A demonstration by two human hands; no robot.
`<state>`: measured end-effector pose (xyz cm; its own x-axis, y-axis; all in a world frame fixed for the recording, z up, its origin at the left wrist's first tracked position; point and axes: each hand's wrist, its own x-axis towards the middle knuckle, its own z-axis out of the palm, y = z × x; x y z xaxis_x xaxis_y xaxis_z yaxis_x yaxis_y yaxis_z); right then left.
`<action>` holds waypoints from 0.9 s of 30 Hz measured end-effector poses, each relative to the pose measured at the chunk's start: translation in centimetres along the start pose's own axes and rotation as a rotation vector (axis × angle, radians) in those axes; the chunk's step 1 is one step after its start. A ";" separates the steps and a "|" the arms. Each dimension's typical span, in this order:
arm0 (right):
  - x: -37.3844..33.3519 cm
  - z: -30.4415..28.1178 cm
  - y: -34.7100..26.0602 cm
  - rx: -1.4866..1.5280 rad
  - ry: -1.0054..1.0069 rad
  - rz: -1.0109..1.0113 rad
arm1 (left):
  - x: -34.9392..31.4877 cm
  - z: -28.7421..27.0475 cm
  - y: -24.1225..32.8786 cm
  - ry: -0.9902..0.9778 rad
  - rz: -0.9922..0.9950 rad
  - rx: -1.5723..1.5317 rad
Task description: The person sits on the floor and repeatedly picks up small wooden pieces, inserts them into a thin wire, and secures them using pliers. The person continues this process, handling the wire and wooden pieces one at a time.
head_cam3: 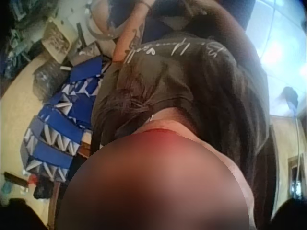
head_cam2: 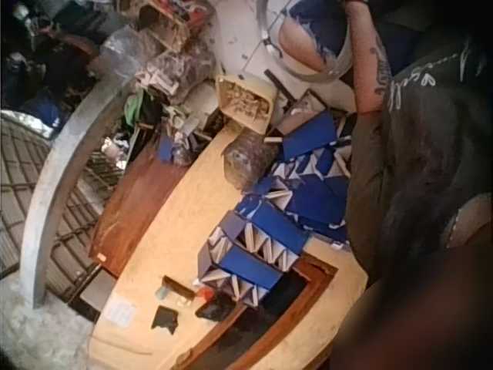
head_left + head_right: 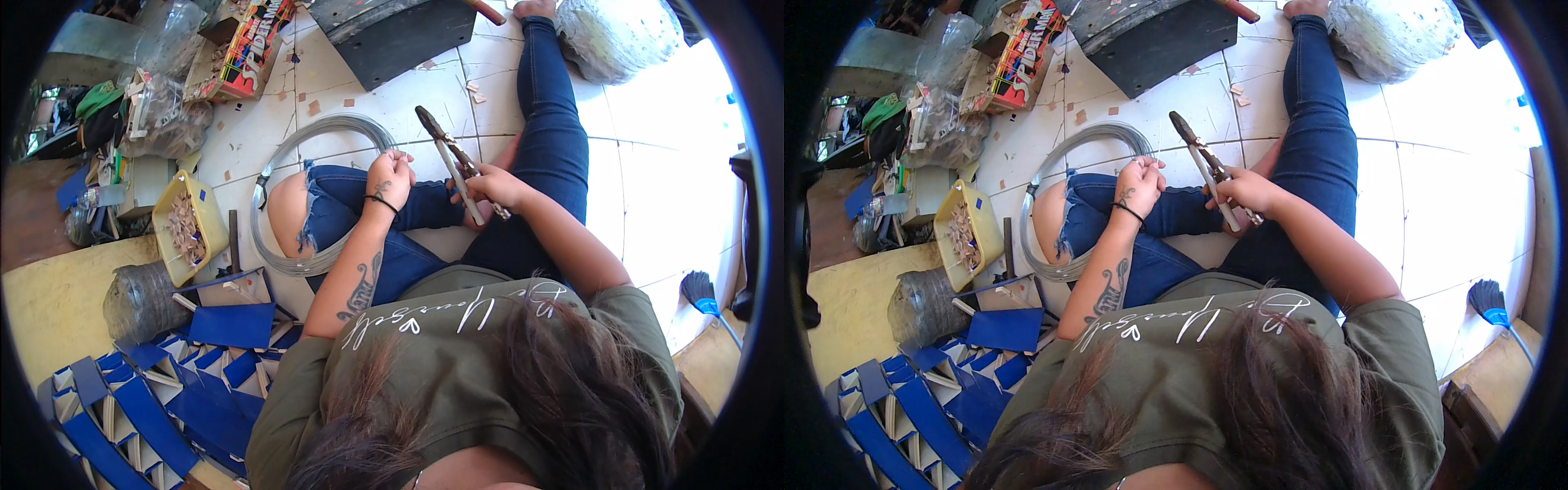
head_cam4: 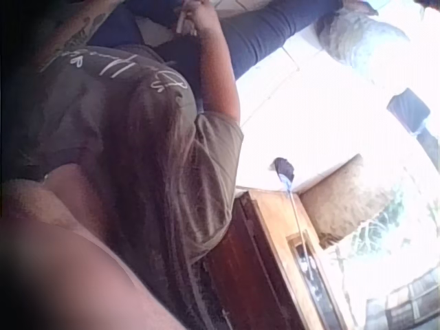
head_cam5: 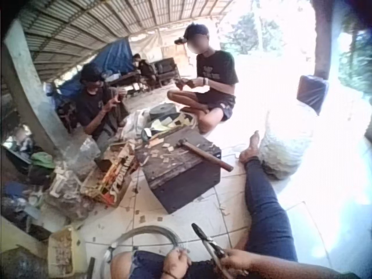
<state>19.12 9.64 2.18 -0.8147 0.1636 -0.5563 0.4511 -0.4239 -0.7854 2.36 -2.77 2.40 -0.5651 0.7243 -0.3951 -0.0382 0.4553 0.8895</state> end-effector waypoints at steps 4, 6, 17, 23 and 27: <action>-1.2 0.0 -0.4 -0.114 -0.062 -0.027 | 0.5 -0.4 0.6 0.042 0.018 -0.034; -1.6 0.3 -0.6 -0.156 -0.071 -0.030 | 0.6 -0.5 0.8 0.047 0.028 -0.031; -0.8 1.0 -1.1 -0.298 -0.174 0.108 | 0.4 0.0 1.0 0.030 0.055 0.029; -0.7 1.0 -0.2 -0.223 -0.151 0.107 | 0.5 0.2 0.5 0.026 0.063 0.014; -0.8 1.4 -0.5 -0.218 -0.171 0.108 | 0.6 0.2 0.5 0.005 0.055 0.013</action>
<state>19.05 8.51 3.37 -0.7990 -0.0321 -0.6004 0.5910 -0.2259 -0.7744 2.17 -2.00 2.59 -0.5703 0.7456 -0.3447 0.0036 0.4219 0.9066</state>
